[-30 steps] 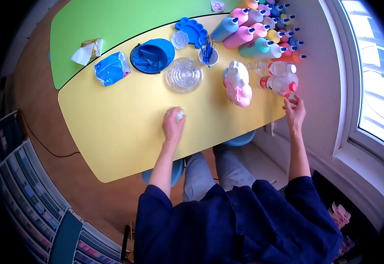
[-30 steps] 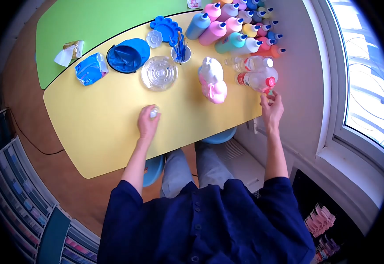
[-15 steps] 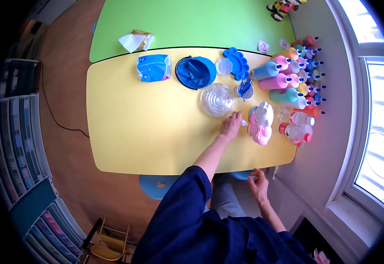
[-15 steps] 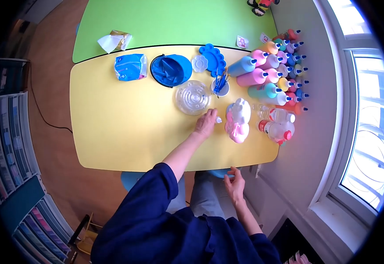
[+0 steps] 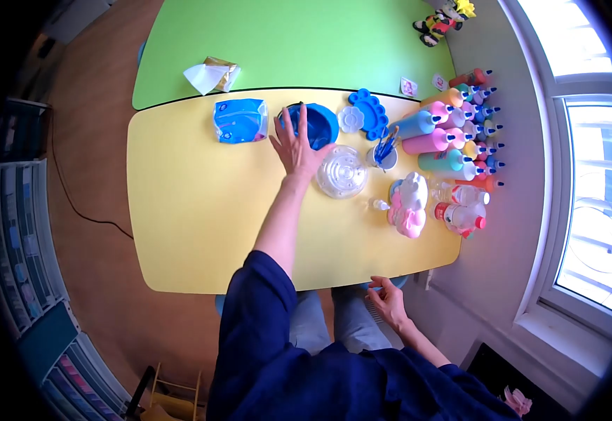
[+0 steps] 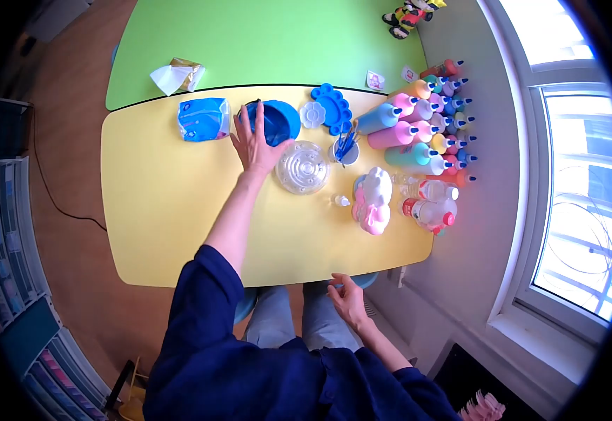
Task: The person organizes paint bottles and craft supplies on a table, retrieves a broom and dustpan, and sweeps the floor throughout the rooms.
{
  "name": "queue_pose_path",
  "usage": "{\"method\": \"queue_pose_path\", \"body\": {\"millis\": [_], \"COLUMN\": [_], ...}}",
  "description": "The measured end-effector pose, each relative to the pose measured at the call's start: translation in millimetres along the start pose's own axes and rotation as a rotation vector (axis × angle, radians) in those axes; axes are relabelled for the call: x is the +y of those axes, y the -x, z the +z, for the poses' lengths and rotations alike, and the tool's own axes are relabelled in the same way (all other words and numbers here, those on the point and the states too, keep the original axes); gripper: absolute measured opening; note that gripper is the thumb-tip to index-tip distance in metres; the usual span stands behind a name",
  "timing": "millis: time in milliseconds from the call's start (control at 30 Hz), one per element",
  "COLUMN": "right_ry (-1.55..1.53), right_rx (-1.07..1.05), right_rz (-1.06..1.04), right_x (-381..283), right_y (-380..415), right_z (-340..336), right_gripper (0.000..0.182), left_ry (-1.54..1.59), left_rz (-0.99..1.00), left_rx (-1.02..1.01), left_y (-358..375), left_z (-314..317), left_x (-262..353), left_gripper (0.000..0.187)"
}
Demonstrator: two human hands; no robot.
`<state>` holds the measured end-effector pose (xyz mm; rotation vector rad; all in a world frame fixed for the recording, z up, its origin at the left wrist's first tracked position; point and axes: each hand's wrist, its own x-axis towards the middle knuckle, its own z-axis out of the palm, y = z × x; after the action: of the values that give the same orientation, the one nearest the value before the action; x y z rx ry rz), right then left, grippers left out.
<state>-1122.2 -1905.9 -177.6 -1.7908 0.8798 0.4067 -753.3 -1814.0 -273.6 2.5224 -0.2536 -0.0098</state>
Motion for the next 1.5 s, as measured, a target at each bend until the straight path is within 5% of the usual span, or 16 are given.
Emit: {"method": "queue_pose_path", "body": {"millis": [267, 400, 633, 800, 1067, 1267, 1500], "right_ry": [0.0, -0.021, -0.062, -0.037, -0.083, -0.127, -0.097], "right_rx": [0.073, 0.069, 0.071, 0.061, 0.09, 0.116, 0.068], "right_rz": [0.056, 0.073, 0.093, 0.117, 0.146, 0.135, 0.106], "right_x": [15, 14, 14, 24, 31, 38, 40], "right_y": [-11, -21, -29, -29, -28, -30, -23], "right_z": [-5, -5, -5, -9, -16, -22, -25], "right_gripper": [0.031, 0.032, 0.031, 0.031, 0.031, 0.031, 0.031], "left_ry": [-0.218, -0.229, -0.216, -0.19, -0.301, -0.319, -0.276], "left_rz": [0.212, 0.15, 0.108, -0.011, 0.094, 0.19, 0.092], "left_rx": [-0.271, -0.372, -0.329, -0.274, -0.275, -0.328, -0.549], "left_y": [-46, -53, -60, -61, -61, -58, -76], "left_z": [34, 47, 57, 56, 74, 84, 51], "left_x": [14, 14, 11, 35, 29, 19, 28], "left_gripper": [0.107, 0.101, 0.097, 0.113, 0.092, 0.079, 0.093]}}
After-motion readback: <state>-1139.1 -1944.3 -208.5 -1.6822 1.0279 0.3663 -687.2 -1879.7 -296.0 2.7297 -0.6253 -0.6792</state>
